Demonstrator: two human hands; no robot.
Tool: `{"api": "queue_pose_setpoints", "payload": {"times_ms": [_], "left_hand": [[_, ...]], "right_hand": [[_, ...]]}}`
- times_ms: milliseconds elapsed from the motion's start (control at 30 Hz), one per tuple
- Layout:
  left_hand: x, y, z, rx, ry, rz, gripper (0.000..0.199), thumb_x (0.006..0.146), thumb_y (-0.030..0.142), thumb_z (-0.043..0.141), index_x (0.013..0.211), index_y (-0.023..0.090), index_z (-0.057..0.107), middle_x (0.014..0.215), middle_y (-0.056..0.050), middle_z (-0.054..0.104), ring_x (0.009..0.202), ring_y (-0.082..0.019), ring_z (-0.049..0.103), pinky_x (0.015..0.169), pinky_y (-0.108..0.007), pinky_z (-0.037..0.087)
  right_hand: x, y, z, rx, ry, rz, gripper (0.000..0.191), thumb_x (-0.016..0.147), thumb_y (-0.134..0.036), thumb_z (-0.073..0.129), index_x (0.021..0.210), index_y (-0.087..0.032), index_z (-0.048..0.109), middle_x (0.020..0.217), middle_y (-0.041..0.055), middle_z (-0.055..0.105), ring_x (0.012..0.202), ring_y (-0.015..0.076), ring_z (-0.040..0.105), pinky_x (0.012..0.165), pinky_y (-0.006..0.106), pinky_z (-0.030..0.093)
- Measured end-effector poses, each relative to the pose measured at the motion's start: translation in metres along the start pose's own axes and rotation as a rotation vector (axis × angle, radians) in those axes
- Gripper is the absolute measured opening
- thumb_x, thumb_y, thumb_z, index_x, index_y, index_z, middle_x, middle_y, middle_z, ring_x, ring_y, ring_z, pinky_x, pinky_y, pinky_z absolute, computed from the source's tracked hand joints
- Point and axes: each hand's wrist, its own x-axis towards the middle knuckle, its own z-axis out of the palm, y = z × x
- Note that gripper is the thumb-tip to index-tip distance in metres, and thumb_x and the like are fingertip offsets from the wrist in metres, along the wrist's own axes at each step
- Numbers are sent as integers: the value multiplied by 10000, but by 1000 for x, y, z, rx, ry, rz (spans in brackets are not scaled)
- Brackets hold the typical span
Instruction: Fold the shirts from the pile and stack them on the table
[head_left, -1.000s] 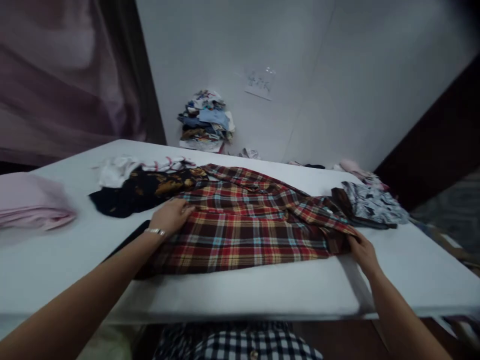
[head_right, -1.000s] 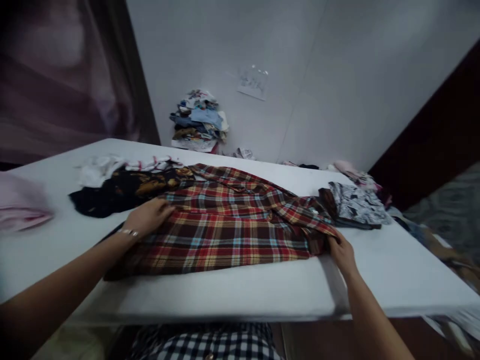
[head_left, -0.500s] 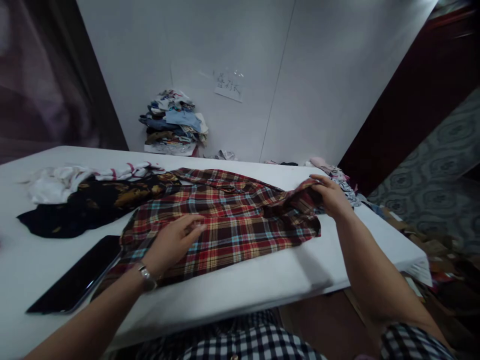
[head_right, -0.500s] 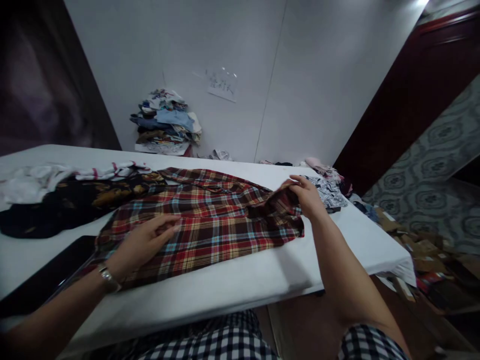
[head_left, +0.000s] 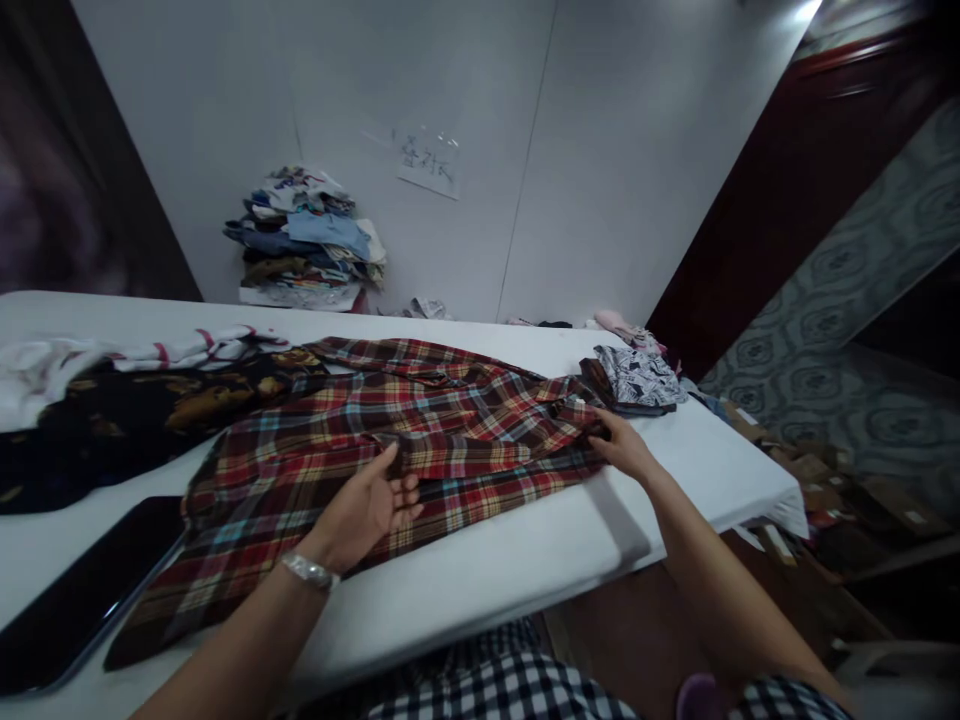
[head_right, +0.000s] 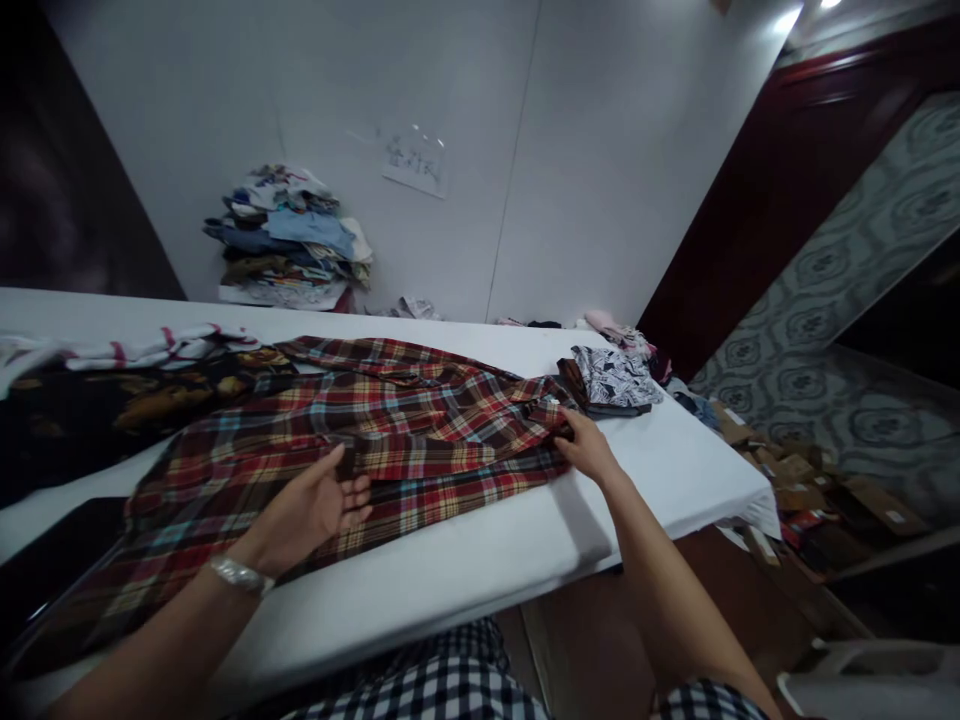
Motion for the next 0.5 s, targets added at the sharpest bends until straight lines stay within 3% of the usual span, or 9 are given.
{"api": "queue_pose_setpoints", "payload": {"times_ms": [100,200,267,367,433,500], "left_hand": [[3,7,-3,92,11,31,375,785,507,604,674,207,408,541,67,416,442,-69,400,483,-214,442],[6,23,10,182,97,144,388,773,411,639,607,202,357,469,92,293,400,-51,266,402,-182,320],[2,42,22,214,154,286,412,801,383,597,571,206,305,447,93,250,397,-51,227,401,-185,291],[-18,71,29,325,239,583,406,844,407,489,580,218,245,455,85,237,414,-63,246,453,-202,330],[-34,80,18,579,378,716,361,848,441,417,595,222,281,465,73,264,422,-78,278,482,-218,350],[-48,74,-6,853,542,726,288,794,442,447,612,222,407,452,60,311,418,-99,306,490,-237,345]], "right_hand": [[-21,37,11,-19,17,151,623,642,-186,606,1264,-208,574,1151,81,671,1023,283,621,895,401,478],[-24,48,20,5,103,243,463,635,-177,545,1078,-193,679,912,78,728,831,270,658,768,376,509],[-18,49,23,31,140,215,357,659,-202,498,947,-194,709,865,71,728,821,258,653,777,373,506],[-9,47,25,72,205,137,385,711,-232,417,973,-179,694,995,83,710,949,247,623,877,394,479],[-10,47,27,100,218,91,412,708,-230,412,1012,-162,682,1043,92,697,993,243,609,919,406,462],[-18,48,30,128,176,56,427,689,-215,437,1037,-164,680,1048,84,700,998,242,614,938,410,455]]}}
